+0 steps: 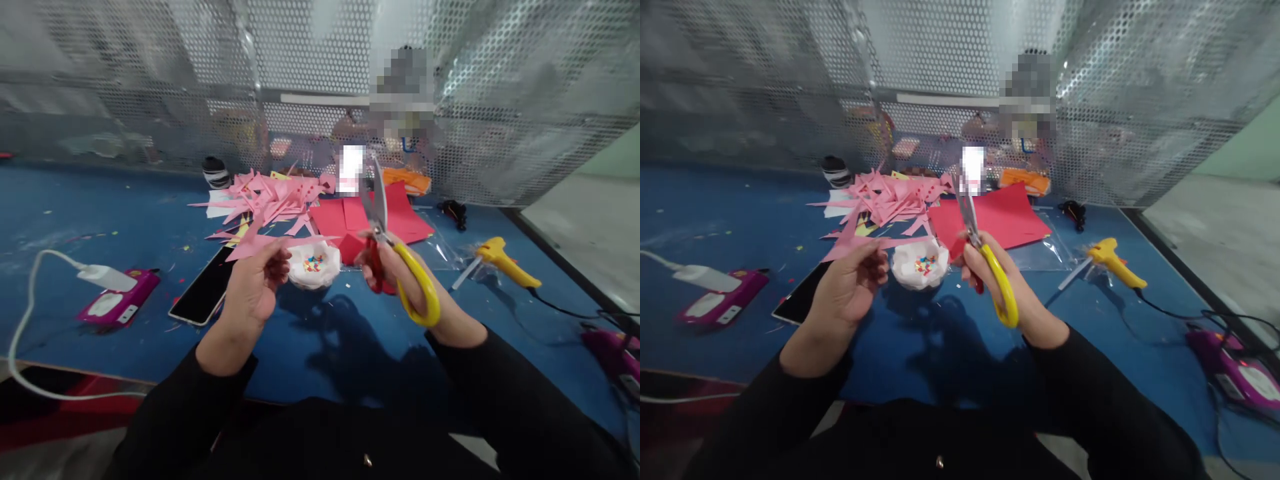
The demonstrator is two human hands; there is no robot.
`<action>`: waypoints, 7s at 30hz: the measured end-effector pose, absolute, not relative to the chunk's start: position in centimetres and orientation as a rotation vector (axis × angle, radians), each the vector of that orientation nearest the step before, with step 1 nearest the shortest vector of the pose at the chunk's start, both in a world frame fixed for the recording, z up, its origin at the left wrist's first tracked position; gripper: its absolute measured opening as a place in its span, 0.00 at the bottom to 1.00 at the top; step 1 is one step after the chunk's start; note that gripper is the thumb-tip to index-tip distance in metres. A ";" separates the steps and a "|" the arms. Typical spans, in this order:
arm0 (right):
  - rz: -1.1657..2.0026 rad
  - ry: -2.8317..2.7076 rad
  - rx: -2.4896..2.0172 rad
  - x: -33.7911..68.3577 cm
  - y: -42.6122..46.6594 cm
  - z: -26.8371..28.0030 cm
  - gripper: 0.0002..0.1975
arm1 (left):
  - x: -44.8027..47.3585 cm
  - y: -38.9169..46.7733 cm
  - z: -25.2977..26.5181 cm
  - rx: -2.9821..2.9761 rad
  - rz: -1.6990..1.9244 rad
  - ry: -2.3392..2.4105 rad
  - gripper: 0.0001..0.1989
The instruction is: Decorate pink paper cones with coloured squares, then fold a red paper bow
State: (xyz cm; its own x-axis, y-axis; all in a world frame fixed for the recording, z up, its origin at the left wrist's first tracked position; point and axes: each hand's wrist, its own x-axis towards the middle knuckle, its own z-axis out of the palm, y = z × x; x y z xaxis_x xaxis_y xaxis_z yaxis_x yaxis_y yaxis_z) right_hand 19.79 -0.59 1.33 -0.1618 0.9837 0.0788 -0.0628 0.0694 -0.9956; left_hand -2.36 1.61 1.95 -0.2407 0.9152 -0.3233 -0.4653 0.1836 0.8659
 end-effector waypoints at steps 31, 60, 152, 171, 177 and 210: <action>1.528 -1.542 -1.241 10.2 0.1 1.1 0.25 | -4.1 2.3 2.4 0.325 1.717 1.096 0.04; 1.297 -1.057 -1.048 17.1 -6.0 -1.2 0.20 | 0.9 -0.7 1.0 1.288 0.886 1.093 0.10; 1.101 -1.986 -1.328 15.3 -4.3 -0.9 0.15 | -6.8 0.9 -0.4 0.877 1.044 1.186 0.10; 1.479 -1.806 -1.240 15.3 -3.9 -0.7 0.21 | -7.4 1.0 -0.3 0.903 1.014 1.130 0.12; 1.593 -1.726 -1.209 15.1 -3.7 0.0 0.18 | -7.5 1.0 -0.1 0.983 1.008 1.170 0.10; 1.690 -1.708 -1.183 15.7 -4.5 -1.7 0.27 | -7.3 0.6 0.0 1.063 0.936 1.160 0.10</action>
